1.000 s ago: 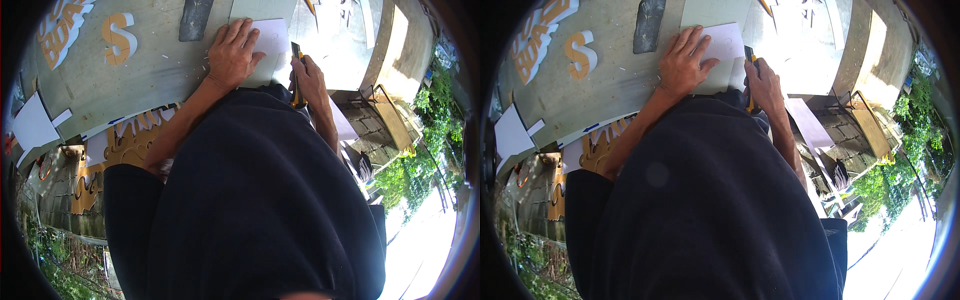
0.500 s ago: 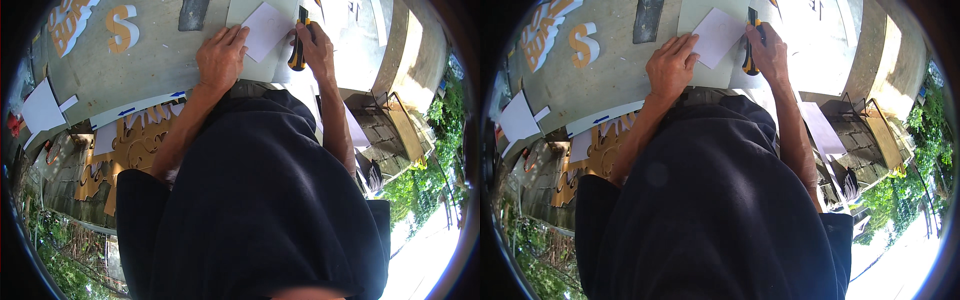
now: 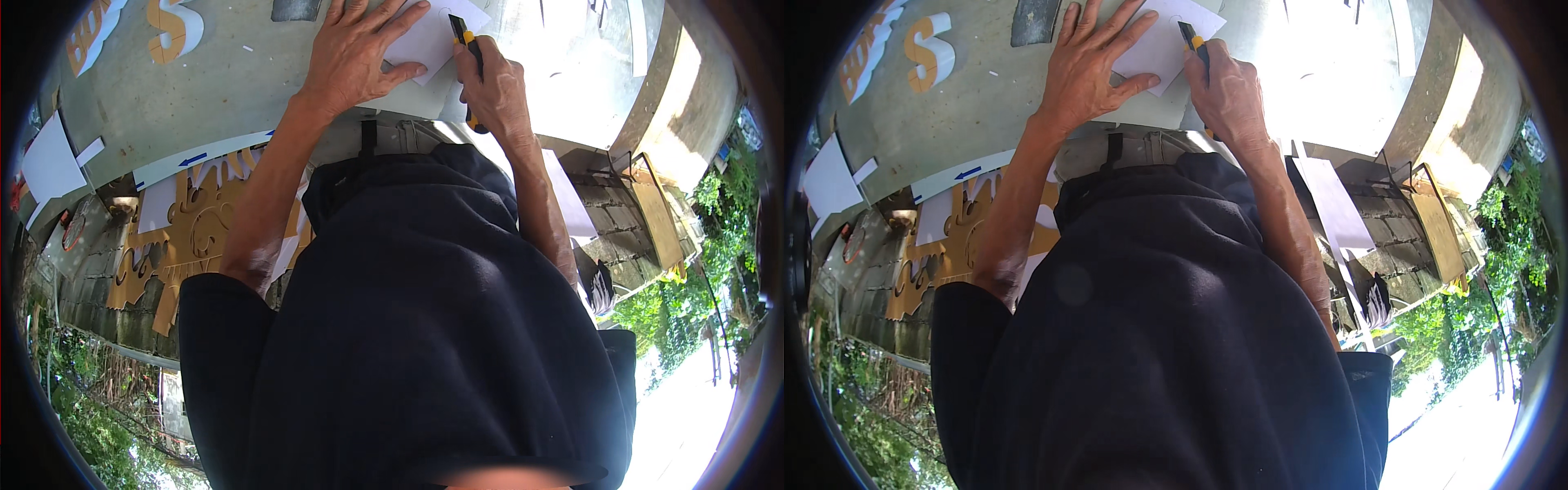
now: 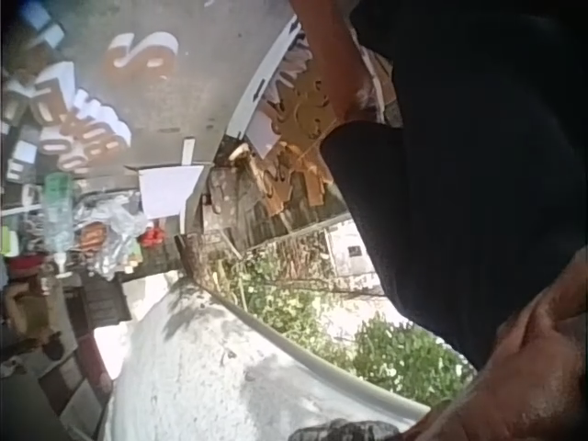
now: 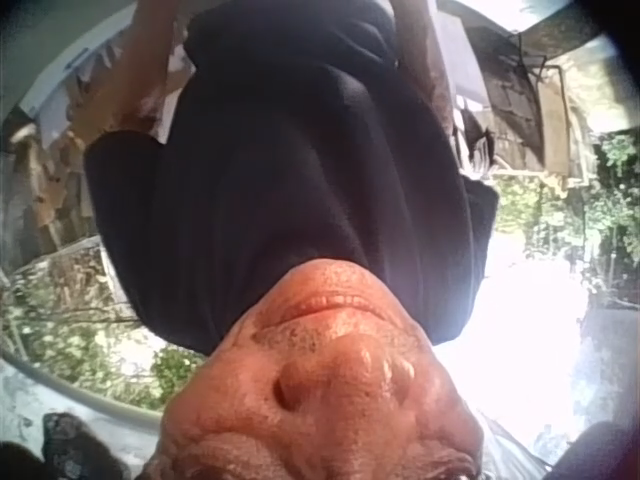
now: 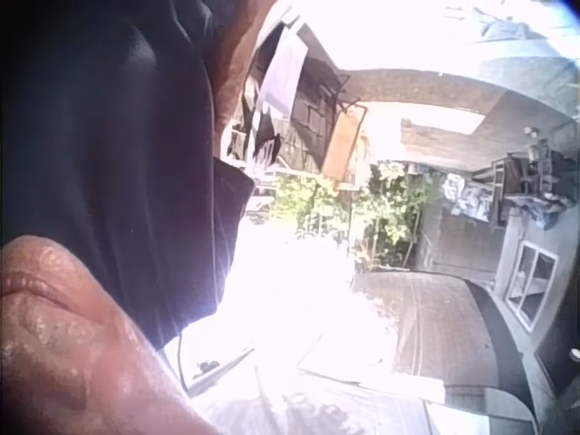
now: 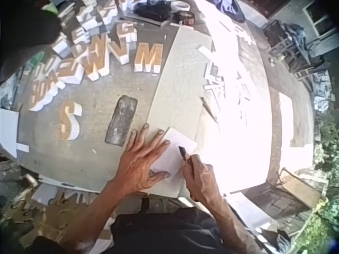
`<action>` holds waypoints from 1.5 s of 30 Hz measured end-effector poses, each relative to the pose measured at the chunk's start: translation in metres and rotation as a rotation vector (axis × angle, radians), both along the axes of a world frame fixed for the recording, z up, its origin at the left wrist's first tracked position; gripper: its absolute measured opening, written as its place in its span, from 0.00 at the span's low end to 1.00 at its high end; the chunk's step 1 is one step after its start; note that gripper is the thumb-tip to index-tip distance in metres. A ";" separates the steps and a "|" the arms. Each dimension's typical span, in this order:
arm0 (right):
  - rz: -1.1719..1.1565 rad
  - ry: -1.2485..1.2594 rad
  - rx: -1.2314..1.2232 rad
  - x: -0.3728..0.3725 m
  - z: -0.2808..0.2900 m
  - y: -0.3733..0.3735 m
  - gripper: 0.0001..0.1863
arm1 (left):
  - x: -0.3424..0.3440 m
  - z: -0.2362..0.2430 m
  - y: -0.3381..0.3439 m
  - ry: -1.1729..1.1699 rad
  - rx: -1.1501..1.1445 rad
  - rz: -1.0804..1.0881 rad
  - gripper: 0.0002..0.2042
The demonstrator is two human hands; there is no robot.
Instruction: The person is cutting out letters from a sheet of paper using a utility knife.
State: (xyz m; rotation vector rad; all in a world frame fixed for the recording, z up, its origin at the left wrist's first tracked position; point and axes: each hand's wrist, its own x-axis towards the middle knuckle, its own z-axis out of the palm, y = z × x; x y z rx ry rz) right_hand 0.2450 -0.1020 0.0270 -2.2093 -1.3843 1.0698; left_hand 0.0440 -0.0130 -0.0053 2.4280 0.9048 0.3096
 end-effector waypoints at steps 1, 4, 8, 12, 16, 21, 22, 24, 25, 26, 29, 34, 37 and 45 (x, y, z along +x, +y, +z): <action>-0.002 0.004 -0.001 -0.001 -0.002 0.001 0.17 | -0.002 -0.004 0.000 -0.029 0.029 0.013 0.39; 0.038 -0.018 0.024 0.003 -0.007 0.006 0.18 | -0.001 -0.010 -0.002 -0.062 0.040 0.061 0.40; 0.098 -0.086 0.047 0.002 -0.002 0.016 0.18 | 0.001 -0.012 0.000 -0.060 0.020 0.095 0.41; 0.053 -0.092 -0.071 -0.003 0.005 0.026 0.18 | 0.000 -0.017 -0.001 -0.068 0.036 0.114 0.42; 0.168 -0.163 0.036 -0.003 0.002 0.026 0.18 | -0.001 -0.019 -0.001 -0.062 0.063 0.107 0.42; 0.149 -0.164 -0.036 -0.004 0.004 0.030 0.18 | -0.001 -0.020 -0.001 -0.051 0.047 0.099 0.42; 0.139 -0.154 -0.050 -0.006 0.006 0.030 0.18 | -0.001 -0.021 -0.001 -0.054 0.049 0.099 0.42; 0.130 -0.144 -0.063 -0.007 0.006 0.030 0.18 | -0.002 -0.021 -0.001 -0.058 0.052 0.099 0.42; 0.129 -0.139 -0.062 -0.006 0.006 0.030 0.18 | -0.002 -0.021 -0.001 -0.046 0.054 0.097 0.43; 0.128 -0.134 -0.061 -0.006 0.005 0.029 0.19 | -0.001 -0.020 -0.001 -0.034 0.055 0.096 0.43; 0.146 -0.168 -0.048 -0.005 0.002 0.029 0.19 | -0.001 -0.020 -0.001 -0.042 0.048 0.100 0.43; 0.132 -0.153 -0.097 -0.006 0.005 0.031 0.19 | -0.001 -0.022 -0.001 -0.040 0.058 0.095 0.43; 0.149 -0.159 -0.110 -0.007 0.007 0.033 0.19 | -0.001 -0.022 0.000 -0.037 0.052 0.093 0.44; 0.287 -0.285 -0.228 -0.007 0.010 0.040 0.20 | 0.000 -0.011 0.000 0.014 -0.004 0.051 0.49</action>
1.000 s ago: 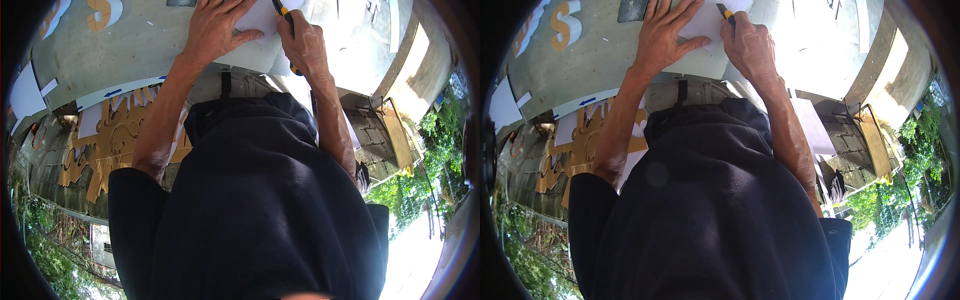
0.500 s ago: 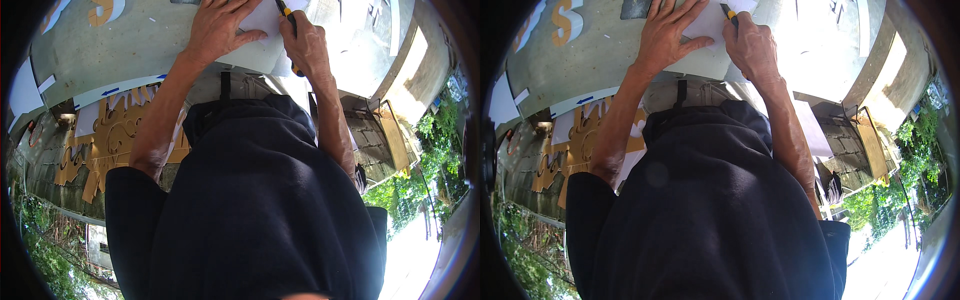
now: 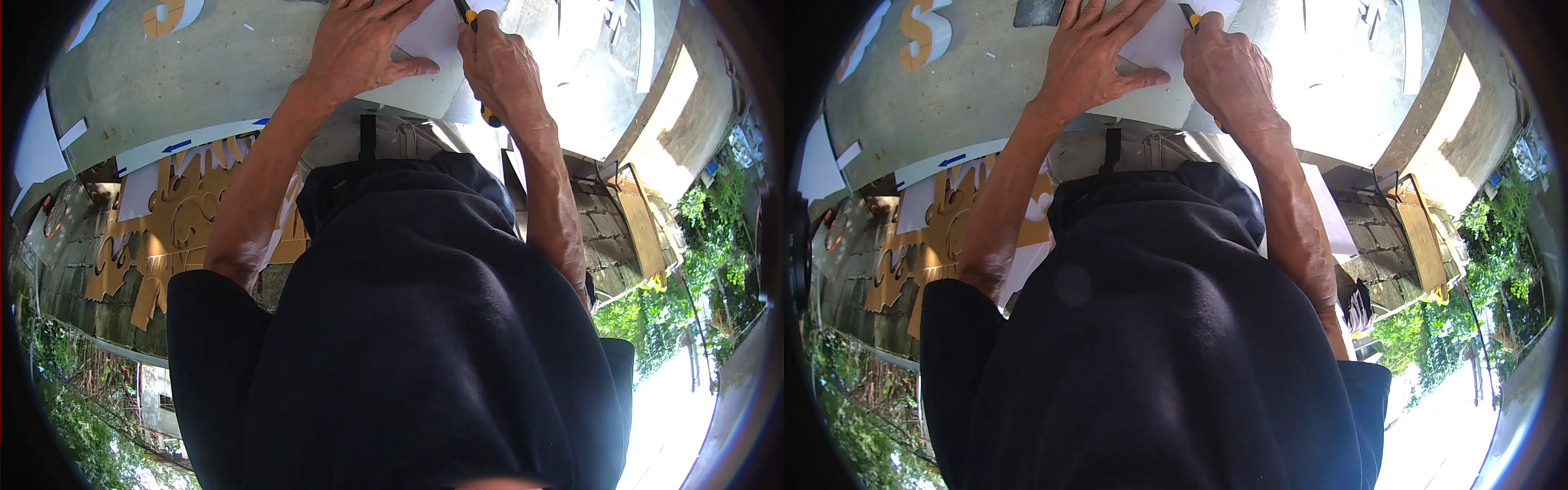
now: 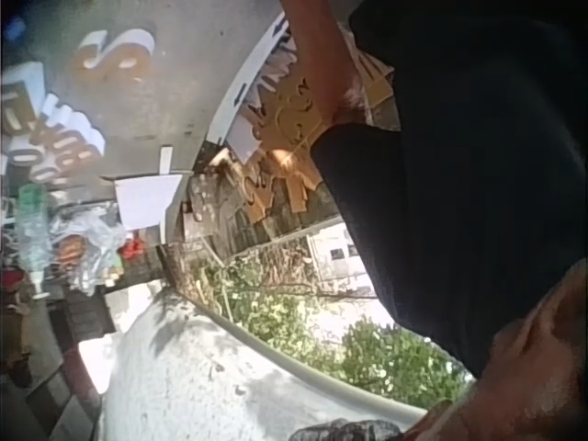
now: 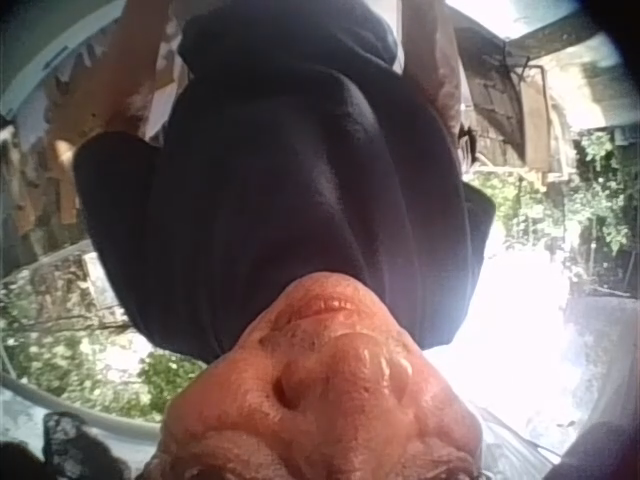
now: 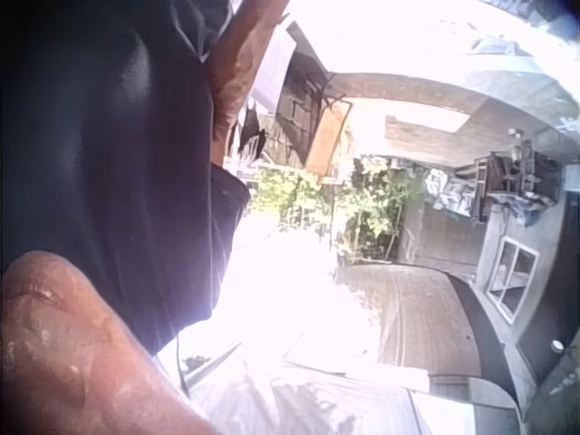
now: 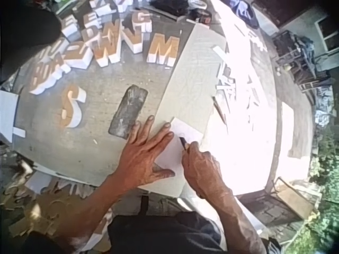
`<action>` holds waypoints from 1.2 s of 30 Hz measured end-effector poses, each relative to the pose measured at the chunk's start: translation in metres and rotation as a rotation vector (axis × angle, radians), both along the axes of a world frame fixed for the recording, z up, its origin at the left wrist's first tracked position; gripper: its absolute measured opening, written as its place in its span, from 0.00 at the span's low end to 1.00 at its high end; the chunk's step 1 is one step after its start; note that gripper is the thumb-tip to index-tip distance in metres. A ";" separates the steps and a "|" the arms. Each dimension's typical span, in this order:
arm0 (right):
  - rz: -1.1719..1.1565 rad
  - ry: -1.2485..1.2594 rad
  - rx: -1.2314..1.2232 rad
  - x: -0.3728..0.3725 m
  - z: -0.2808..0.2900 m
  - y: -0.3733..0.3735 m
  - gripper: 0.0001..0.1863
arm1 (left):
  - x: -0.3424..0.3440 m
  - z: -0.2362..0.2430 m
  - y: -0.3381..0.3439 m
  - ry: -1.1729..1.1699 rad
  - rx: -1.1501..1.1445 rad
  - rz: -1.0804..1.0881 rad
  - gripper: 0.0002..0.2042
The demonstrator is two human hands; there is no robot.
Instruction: The person is cutting out letters from a sheet of paper using a utility knife.
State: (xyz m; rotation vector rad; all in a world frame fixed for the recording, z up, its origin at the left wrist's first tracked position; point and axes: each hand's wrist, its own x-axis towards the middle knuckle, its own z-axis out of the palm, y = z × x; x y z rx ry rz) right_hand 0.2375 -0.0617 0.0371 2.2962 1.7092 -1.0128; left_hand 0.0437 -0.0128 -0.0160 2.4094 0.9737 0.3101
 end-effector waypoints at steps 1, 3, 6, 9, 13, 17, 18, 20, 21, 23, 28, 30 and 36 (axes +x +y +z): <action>0.011 -0.007 -0.012 0.000 0.001 0.001 0.20 | 0.000 0.000 0.000 0.005 0.010 -0.003 0.49; 0.025 -0.016 -0.027 -0.002 0.002 0.004 0.19 | -0.001 0.000 0.000 0.009 0.018 -0.002 0.49; 0.069 -0.072 -0.001 -0.005 0.008 0.009 0.19 | -0.001 -0.002 -0.001 -0.005 0.034 -0.001 0.48; 0.062 0.013 -0.012 -0.006 0.015 0.014 0.13 | -0.002 -0.004 -0.001 0.029 0.089 -0.001 0.48; 0.052 -0.027 -0.017 -0.006 0.009 0.008 0.15 | -0.001 -0.004 -0.001 -0.014 0.074 -0.006 0.47; 0.073 -0.071 -0.043 -0.009 0.007 0.005 0.18 | -0.002 -0.003 -0.002 -0.057 0.073 0.005 0.47; 0.076 -0.071 -0.044 -0.009 0.007 0.004 0.18 | -0.003 -0.004 -0.003 -0.057 0.071 0.008 0.47; 0.092 -0.080 -0.025 -0.009 0.007 0.003 0.18 | -0.003 -0.005 -0.002 -0.088 0.061 0.009 0.46; 0.093 -0.080 -0.025 -0.008 0.007 0.004 0.18 | -0.003 -0.005 -0.003 -0.088 0.061 0.011 0.46; 0.099 -0.069 -0.027 -0.007 0.008 0.004 0.18 | -0.003 -0.004 -0.003 -0.096 0.063 0.013 0.46; 0.093 -0.063 -0.014 -0.006 0.008 0.003 0.17 | -0.002 -0.004 -0.003 -0.051 0.069 0.012 0.46; 0.096 -0.054 -0.019 -0.006 0.008 0.002 0.17 | -0.002 -0.004 -0.004 -0.035 0.093 0.015 0.46; 0.156 -0.111 0.033 -0.003 -0.001 -0.003 0.16 | -0.002 -0.002 -0.003 -0.030 0.086 0.019 0.45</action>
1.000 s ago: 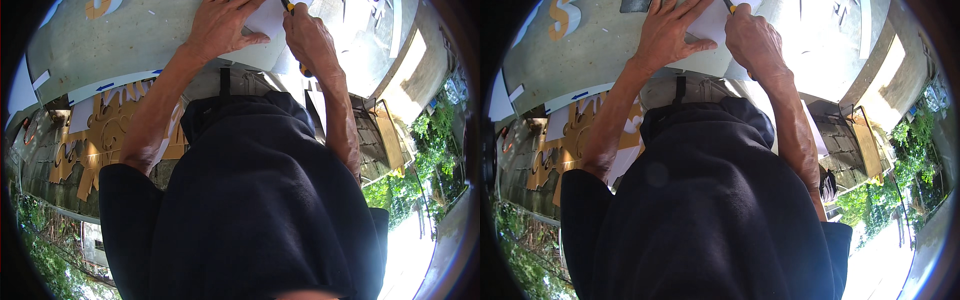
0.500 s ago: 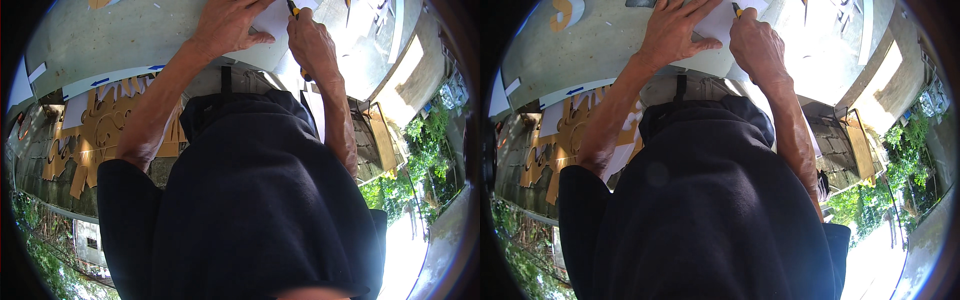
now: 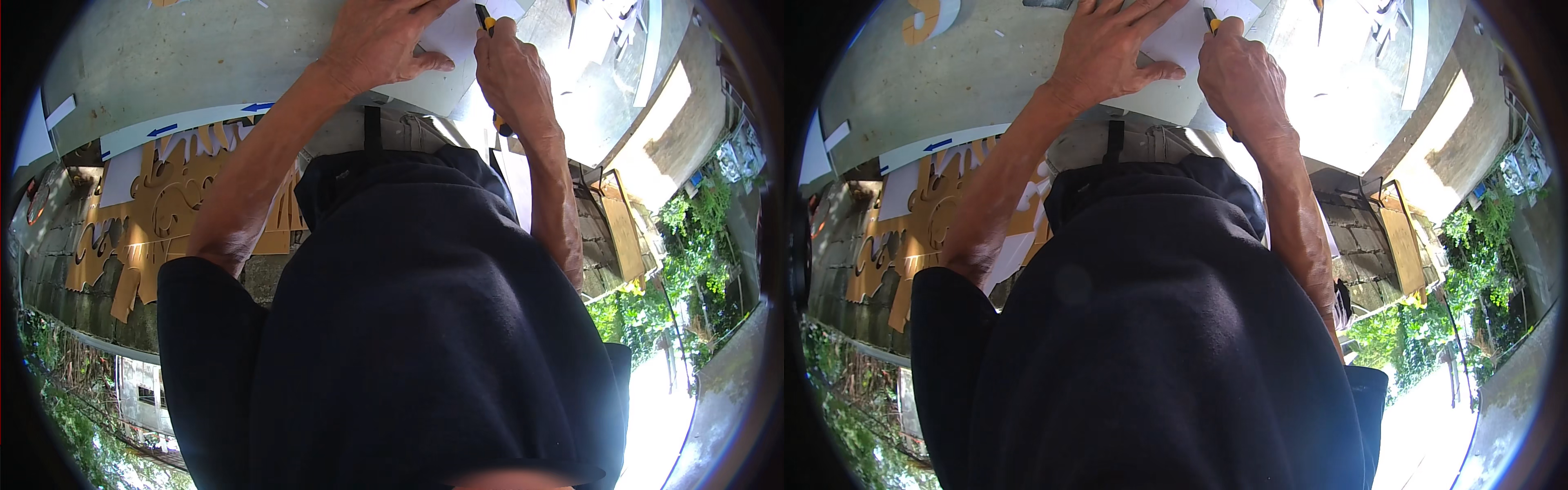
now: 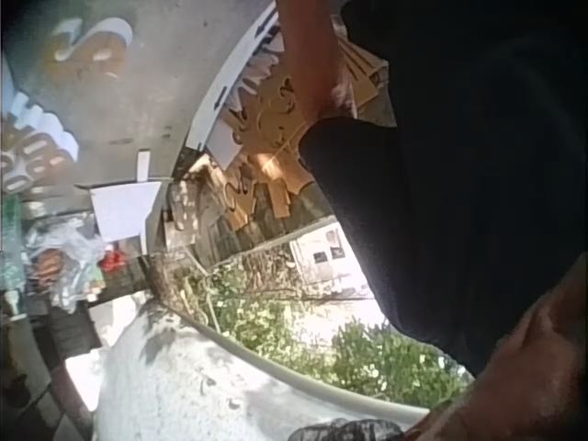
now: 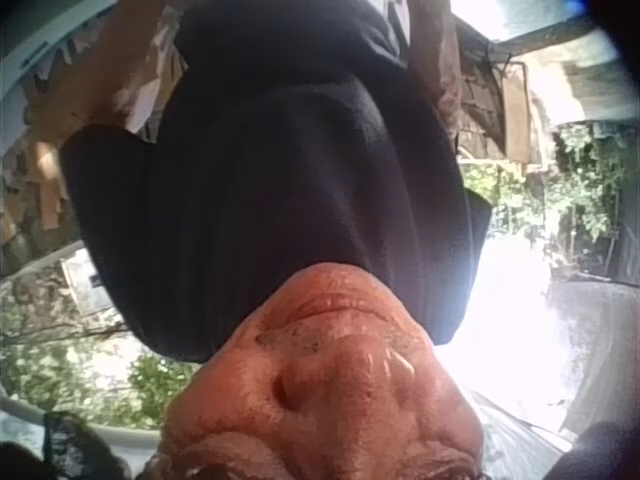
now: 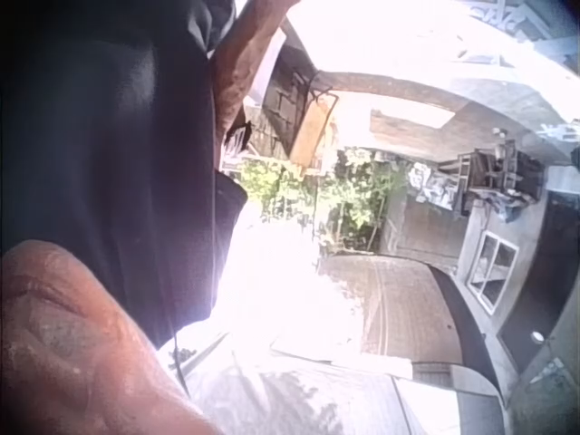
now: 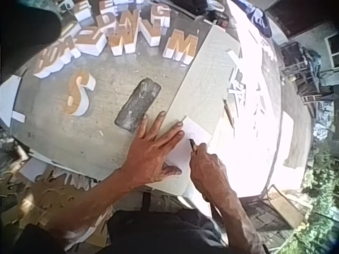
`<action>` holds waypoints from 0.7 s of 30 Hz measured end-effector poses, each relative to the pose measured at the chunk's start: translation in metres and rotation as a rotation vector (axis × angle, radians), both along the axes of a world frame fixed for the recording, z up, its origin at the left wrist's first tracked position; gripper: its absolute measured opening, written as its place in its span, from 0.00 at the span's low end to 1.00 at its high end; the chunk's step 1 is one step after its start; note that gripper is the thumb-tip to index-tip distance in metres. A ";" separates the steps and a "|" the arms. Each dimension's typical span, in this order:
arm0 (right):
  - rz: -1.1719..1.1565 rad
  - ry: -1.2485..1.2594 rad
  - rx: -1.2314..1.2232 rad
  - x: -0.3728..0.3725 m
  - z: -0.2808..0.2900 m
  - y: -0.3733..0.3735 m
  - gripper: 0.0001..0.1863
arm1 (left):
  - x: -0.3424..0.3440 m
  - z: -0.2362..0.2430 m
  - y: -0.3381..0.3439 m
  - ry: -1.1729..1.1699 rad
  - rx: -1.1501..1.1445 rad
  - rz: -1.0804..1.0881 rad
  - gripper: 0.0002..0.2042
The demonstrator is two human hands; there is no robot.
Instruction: The person is cutting out letters from a sheet of paper using a utility knife.
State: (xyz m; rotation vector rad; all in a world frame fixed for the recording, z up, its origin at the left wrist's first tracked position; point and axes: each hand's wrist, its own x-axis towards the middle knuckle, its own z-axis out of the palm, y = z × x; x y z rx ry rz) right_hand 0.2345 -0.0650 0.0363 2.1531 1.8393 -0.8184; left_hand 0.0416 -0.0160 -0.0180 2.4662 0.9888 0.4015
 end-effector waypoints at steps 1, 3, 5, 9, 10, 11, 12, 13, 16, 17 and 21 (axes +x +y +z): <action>0.008 -0.019 0.012 0.000 0.000 -0.001 0.16 | 0.000 0.001 0.000 -0.016 -0.032 -0.003 0.45; 0.019 -0.039 0.025 -0.001 0.000 -0.001 0.17 | 0.000 0.001 0.000 -0.033 -0.063 -0.003 0.45; -0.019 -0.022 -0.022 -0.002 0.004 0.002 0.17 | 0.000 0.000 -0.001 0.009 -0.005 0.000 0.45; -0.067 0.007 -0.076 -0.006 0.008 0.006 0.18 | 0.000 0.000 -0.001 0.007 -0.015 0.007 0.45; -0.071 0.014 -0.080 -0.006 0.009 0.007 0.18 | 0.000 0.001 -0.001 -0.006 -0.047 0.006 0.45; -0.075 0.021 -0.084 -0.005 0.009 0.007 0.18 | 0.000 0.002 0.000 -0.019 -0.079 0.005 0.45; -0.072 0.021 -0.082 -0.004 0.008 0.007 0.18 | 0.000 0.002 0.000 -0.019 -0.078 0.008 0.45; -0.061 0.014 -0.069 -0.004 0.007 0.005 0.18 | 0.000 0.002 0.000 -0.024 -0.076 0.006 0.45; -0.023 0.031 -0.037 0.004 0.002 0.002 0.18 | 0.001 0.001 0.000 -0.030 -0.039 0.010 0.45; 0.002 0.056 -0.019 0.005 0.001 0.002 0.19 | 0.001 0.002 0.000 -0.030 -0.006 0.014 0.45; -0.094 0.096 -0.099 0.003 0.017 0.009 0.19 | 0.001 -0.003 -0.002 -0.035 -0.015 0.017 0.45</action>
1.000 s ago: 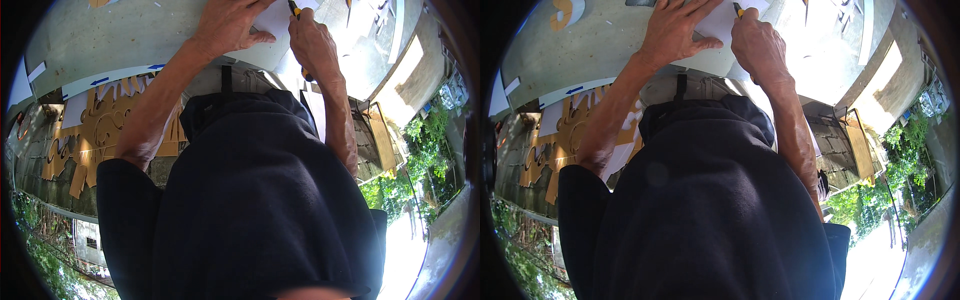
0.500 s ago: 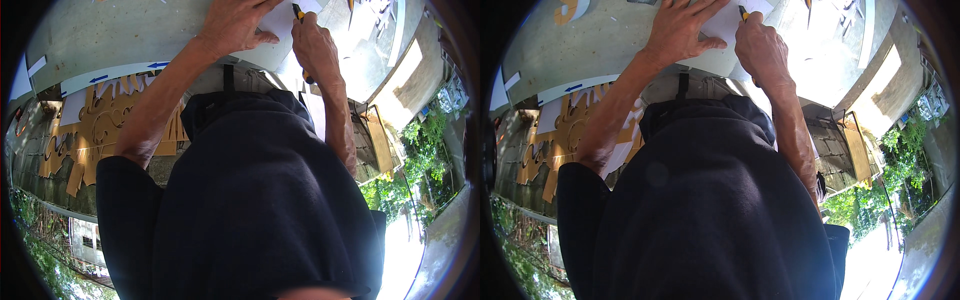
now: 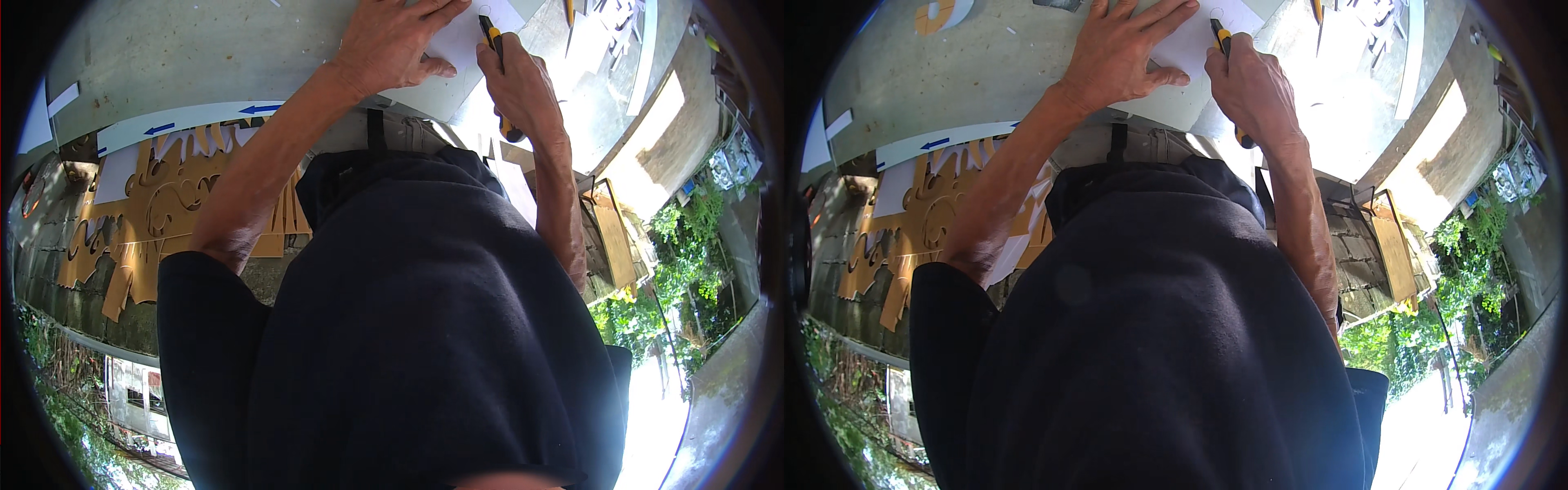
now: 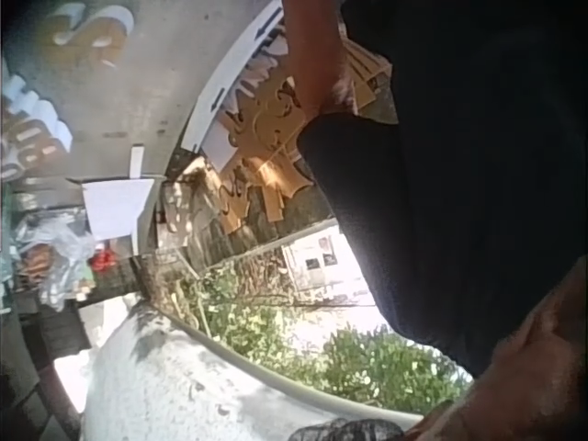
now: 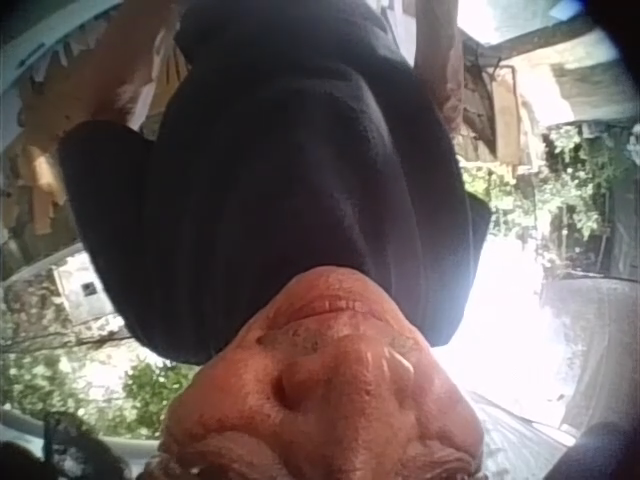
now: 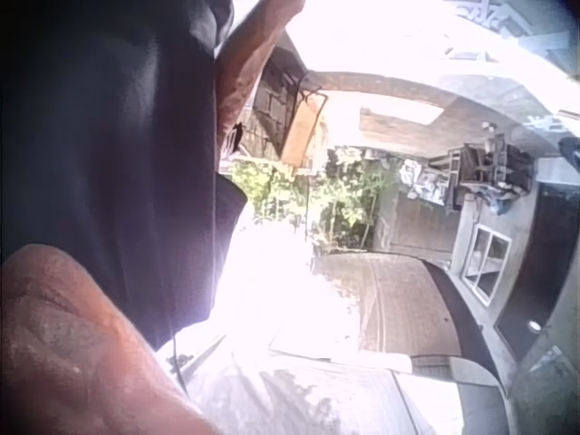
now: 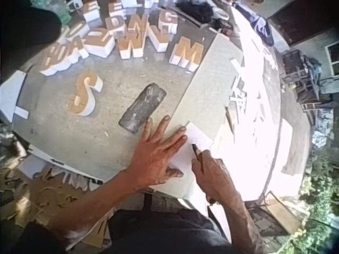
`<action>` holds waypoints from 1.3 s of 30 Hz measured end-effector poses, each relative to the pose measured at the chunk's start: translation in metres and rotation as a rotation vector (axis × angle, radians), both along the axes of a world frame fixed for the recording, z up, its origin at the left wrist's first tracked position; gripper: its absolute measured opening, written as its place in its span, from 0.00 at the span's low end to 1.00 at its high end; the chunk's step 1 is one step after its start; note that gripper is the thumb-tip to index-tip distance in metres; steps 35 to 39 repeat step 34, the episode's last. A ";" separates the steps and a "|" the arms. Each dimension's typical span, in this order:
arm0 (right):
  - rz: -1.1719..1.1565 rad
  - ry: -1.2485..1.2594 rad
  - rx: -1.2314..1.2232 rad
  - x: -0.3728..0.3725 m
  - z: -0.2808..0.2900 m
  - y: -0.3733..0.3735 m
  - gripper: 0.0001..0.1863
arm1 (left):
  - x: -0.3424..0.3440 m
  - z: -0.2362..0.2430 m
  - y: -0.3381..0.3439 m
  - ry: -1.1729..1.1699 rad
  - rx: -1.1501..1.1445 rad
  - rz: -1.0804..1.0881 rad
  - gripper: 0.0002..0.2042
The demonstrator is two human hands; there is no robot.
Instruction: The person is cutting out letters from a sheet of paper using a utility knife.
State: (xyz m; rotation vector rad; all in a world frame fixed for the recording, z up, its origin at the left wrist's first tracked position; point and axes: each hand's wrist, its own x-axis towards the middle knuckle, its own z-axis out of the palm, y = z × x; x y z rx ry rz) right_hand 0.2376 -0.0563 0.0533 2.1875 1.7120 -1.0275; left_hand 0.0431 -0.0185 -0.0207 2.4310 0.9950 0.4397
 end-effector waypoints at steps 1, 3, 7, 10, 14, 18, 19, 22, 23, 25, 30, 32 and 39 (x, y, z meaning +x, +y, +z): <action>-0.051 0.025 -0.077 -0.002 0.008 0.001 0.19 | 0.000 0.000 0.000 -0.007 0.000 0.001 0.45; -0.098 0.050 -0.151 -0.004 0.017 -0.002 0.18 | -0.001 0.000 0.000 -0.014 0.002 0.005 0.45; -0.055 0.047 -0.043 0.000 0.013 -0.019 0.17 | -0.001 0.001 0.000 -0.028 0.002 0.004 0.45; -0.035 0.046 -0.033 0.000 0.011 -0.021 0.17 | -0.001 0.000 0.000 -0.023 0.003 0.007 0.45; -0.068 0.031 -0.080 -0.007 0.016 -0.015 0.17 | -0.001 -0.001 0.002 -0.021 0.017 0.005 0.45; -0.063 0.011 -0.059 -0.006 0.014 -0.016 0.16 | -0.001 0.001 0.001 -0.055 -0.045 -0.008 0.45; -0.043 0.005 -0.042 -0.007 0.013 -0.016 0.16 | -0.001 0.000 0.001 -0.023 -0.016 -0.002 0.45; -0.032 -0.001 -0.030 -0.008 0.013 -0.016 0.16 | -0.001 -0.002 0.000 0.008 0.012 -0.001 0.45; -0.043 -0.002 -0.038 -0.008 0.013 -0.016 0.16 | -0.001 -0.002 0.000 0.005 0.010 -0.006 0.45; -0.008 -0.018 0.012 -0.006 0.008 -0.020 0.15 | -0.002 -0.001 0.000 0.016 0.010 -0.008 0.45; 0.101 -0.052 0.132 -0.001 0.000 -0.028 0.13 | -0.001 0.003 0.001 -0.002 -0.061 -0.023 0.45; 0.005 0.002 0.009 -0.006 0.008 -0.021 0.15 | -0.001 0.001 0.000 0.041 -0.002 -0.007 0.45; 0.011 0.025 0.029 -0.005 0.007 -0.024 0.14 | -0.002 0.001 0.000 0.032 -0.024 -0.016 0.45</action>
